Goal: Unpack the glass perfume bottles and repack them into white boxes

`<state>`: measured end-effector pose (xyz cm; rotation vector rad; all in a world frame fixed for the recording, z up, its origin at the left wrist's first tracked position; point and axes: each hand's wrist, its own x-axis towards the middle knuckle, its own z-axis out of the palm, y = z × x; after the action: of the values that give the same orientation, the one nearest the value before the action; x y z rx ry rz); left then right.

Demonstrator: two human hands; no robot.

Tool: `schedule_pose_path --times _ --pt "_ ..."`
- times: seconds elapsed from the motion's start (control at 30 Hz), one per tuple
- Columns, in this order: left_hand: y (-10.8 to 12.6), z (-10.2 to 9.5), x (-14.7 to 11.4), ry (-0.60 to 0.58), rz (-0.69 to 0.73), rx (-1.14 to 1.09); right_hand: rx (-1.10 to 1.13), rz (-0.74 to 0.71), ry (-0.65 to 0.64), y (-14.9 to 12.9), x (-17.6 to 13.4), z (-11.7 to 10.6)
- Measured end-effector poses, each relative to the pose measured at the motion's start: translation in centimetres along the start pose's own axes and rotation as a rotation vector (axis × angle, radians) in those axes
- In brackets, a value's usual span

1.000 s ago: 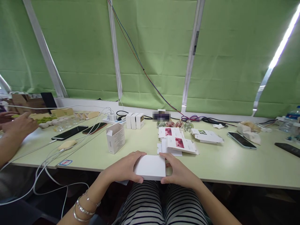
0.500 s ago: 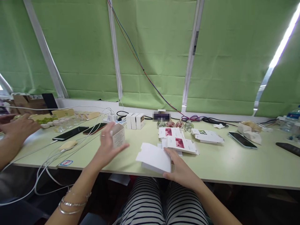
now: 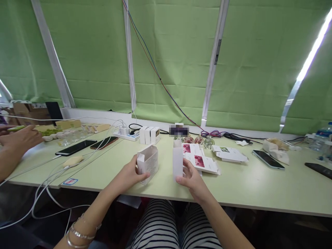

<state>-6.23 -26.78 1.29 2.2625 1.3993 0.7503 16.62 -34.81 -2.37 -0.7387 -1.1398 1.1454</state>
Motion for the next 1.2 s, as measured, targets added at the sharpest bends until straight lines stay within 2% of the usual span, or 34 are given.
schedule_pose_path --times 0.2,0.33,0.47,0.53,0.63,0.73,0.9,1.07,1.2 --pt "3.3 2.3 -1.7 -0.098 0.150 -0.140 -0.246 -0.285 0.182 -0.1 3.5 2.9" --pt "4.0 2.9 -2.0 -0.210 0.212 -0.239 -0.322 -0.340 0.242 0.2 3.8 3.0" --pt "2.7 4.1 -1.0 -0.313 0.317 -0.524 -0.261 -0.304 0.176 0.1 3.2 2.4" --pt "1.9 5.2 -0.4 -0.344 0.321 -0.630 -0.221 -0.274 0.110 -0.2 2.9 2.0" --pt "1.2 6.7 0.2 -0.330 0.280 -0.712 -0.169 -0.245 0.030 -0.6 2.9 1.5" --pt "1.3 7.5 0.3 -0.298 0.246 -0.721 -0.146 -0.259 -0.016 -1.0 3.0 1.2" --pt "2.0 7.5 0.1 -0.260 0.199 -0.654 -0.190 -0.248 -0.092 -1.2 2.8 1.5" --pt "2.3 7.3 -0.1 -0.239 0.198 -0.634 -0.327 -0.227 -0.035 -0.9 2.7 1.3" --pt "2.3 7.2 -0.1 -0.270 0.220 -0.651 -0.238 -0.185 -0.118 -1.0 3.0 0.3"
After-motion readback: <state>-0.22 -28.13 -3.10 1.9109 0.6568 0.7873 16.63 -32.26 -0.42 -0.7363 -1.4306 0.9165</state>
